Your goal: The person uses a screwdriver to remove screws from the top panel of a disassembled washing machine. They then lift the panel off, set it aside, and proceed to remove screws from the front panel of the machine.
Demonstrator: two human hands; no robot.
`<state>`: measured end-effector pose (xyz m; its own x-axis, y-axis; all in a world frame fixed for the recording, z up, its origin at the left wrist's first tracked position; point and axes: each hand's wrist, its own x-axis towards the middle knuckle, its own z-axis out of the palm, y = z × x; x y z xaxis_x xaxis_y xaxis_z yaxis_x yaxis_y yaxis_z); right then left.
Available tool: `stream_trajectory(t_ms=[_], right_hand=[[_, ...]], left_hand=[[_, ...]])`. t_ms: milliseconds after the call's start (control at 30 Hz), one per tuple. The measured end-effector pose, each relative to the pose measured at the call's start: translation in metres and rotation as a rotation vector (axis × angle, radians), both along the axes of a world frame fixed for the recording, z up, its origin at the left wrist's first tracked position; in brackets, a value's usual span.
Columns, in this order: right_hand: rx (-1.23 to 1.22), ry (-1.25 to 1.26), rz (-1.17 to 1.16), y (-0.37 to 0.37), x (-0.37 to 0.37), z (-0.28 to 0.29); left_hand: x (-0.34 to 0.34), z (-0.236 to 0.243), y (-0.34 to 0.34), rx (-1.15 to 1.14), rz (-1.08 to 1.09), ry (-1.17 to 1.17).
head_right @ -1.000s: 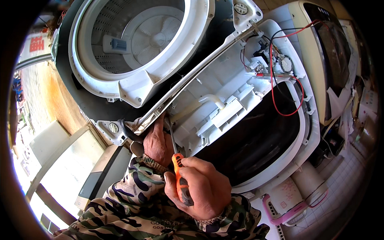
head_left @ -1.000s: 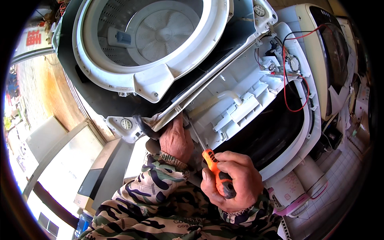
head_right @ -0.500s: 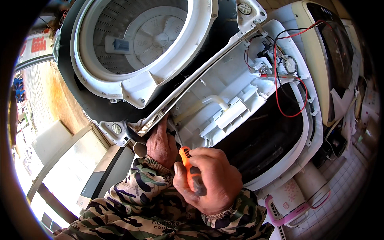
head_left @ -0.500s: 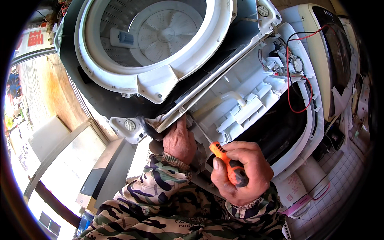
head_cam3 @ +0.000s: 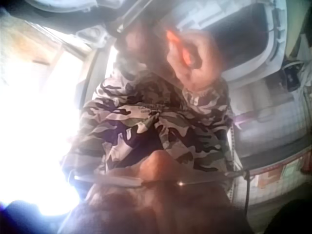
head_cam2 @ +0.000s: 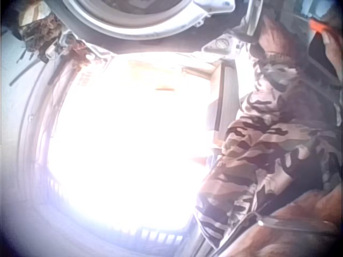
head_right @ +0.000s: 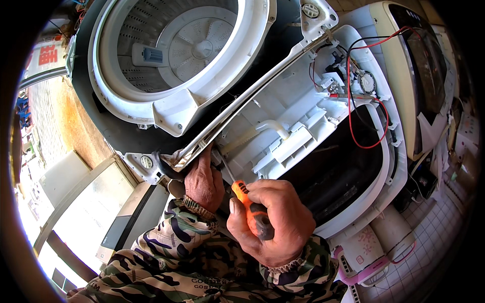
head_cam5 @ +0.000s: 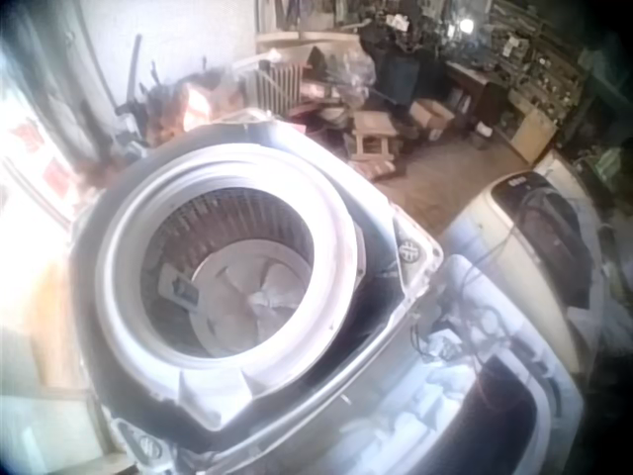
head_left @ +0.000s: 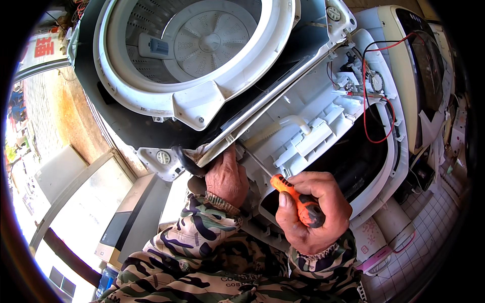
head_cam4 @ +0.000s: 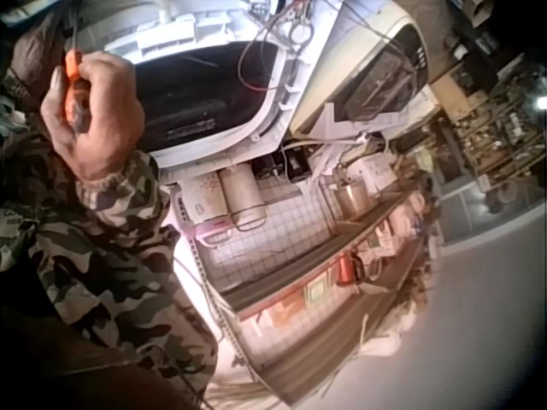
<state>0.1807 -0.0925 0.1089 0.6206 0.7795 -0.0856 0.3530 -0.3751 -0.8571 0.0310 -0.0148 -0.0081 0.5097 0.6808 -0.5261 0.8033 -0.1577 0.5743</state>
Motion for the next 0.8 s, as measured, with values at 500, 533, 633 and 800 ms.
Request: stream_trajectory(t_ms=[500,533,633,800], right_hand=[[0.026,0.06,0.041,0.003,0.011,0.003],[0.025,0.059,0.033,0.003,0.01,0.002],[0.031,0.041,0.032,0.003,0.009,0.001],[0.015,0.041,0.027,0.002,0.01,0.001]], left_hand=[[-0.001,0.002,0.0,-0.006,0.006,-0.007],[0.0,0.0,0.0,0.0,-0.003,-0.017],[0.0,0.0,-0.001,0.023,-0.011,-0.022],[0.001,0.001,0.0,-0.007,-0.003,0.001]])
